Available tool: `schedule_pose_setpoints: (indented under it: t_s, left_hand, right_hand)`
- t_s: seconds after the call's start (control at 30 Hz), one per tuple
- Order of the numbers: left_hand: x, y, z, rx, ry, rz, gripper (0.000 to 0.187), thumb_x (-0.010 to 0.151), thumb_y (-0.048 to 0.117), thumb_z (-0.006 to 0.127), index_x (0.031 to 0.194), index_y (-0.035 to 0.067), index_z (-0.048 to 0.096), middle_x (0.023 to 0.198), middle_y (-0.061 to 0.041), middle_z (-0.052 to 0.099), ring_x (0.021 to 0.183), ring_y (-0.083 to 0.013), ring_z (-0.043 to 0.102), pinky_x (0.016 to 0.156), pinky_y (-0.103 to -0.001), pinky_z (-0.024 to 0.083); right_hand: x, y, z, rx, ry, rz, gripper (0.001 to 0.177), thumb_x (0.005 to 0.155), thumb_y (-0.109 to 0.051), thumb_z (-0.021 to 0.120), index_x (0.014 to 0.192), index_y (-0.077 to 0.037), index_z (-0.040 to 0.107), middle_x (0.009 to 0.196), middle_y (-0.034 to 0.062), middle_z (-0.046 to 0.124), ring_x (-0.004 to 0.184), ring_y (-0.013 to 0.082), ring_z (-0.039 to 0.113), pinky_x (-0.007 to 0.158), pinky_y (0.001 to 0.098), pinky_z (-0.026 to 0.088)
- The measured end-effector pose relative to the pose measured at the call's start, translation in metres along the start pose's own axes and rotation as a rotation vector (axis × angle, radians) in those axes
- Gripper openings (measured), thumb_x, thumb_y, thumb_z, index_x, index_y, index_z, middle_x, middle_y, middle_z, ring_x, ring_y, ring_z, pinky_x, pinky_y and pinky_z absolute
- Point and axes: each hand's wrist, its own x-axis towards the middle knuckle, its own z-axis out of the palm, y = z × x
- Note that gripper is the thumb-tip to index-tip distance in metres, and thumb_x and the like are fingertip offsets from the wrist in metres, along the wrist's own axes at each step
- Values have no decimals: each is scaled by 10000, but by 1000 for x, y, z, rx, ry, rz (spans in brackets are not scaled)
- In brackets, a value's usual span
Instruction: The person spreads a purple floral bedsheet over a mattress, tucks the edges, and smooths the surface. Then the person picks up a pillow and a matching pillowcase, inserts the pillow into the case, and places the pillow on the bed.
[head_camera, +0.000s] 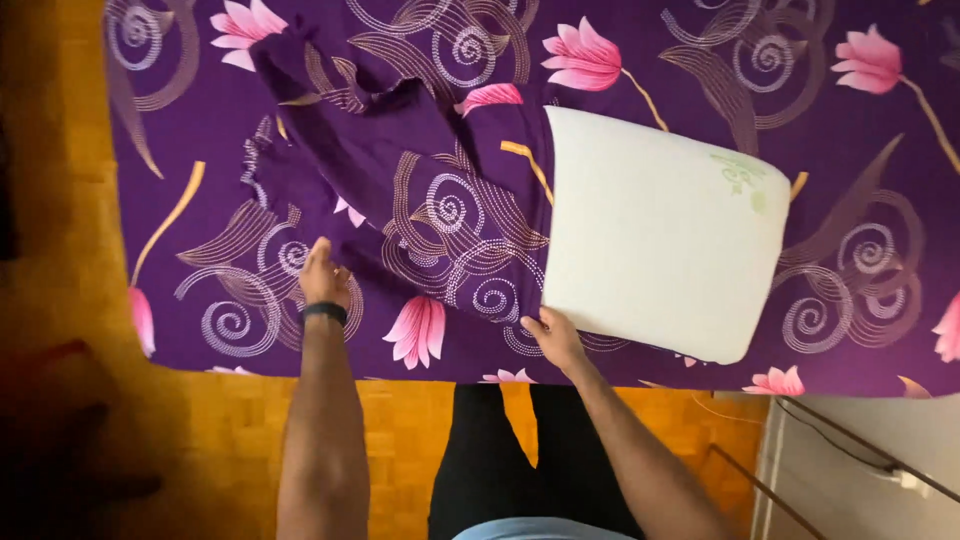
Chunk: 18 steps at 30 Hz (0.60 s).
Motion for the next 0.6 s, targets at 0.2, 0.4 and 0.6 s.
schedule_pose_setpoints:
  t_s: [0.2, 0.4, 0.6]
  left_hand:
    - [-73, -30, -85, -188, 206, -117, 325, 812, 183, 974, 1089, 128, 813, 1037, -85, 751, 951, -326, 691, 942, -583, 574]
    - [-94, -47, -9, 1188, 460, 338, 686, 786, 666, 907, 1366, 363, 701, 1514, -132, 549, 1415, -427, 537, 1204, -607, 410]
    - [-122, -33, 239, 1040, 359, 1355, 390, 791, 301, 893, 1089, 518, 768, 1151, 238, 724, 1256, -69, 642, 1044, -331, 486]
  right_hand:
    - [4, 29, 0, -91, 107, 52, 373, 1072, -497, 719, 1091, -135, 809, 1054, 90, 846, 1115, 287, 785, 1005, 461, 588]
    - [5, 54, 10, -23, 259, -82, 394, 1008, -535, 770, 1045, -144, 801, 966, 106, 826, 980, 345, 788, 868, 480, 603]
    - [4, -58, -92, 400, -251, 146, 527, 1087, -237, 745, 1518, 15, 579, 1449, 232, 721, 1269, 354, 741, 974, 475, 655]
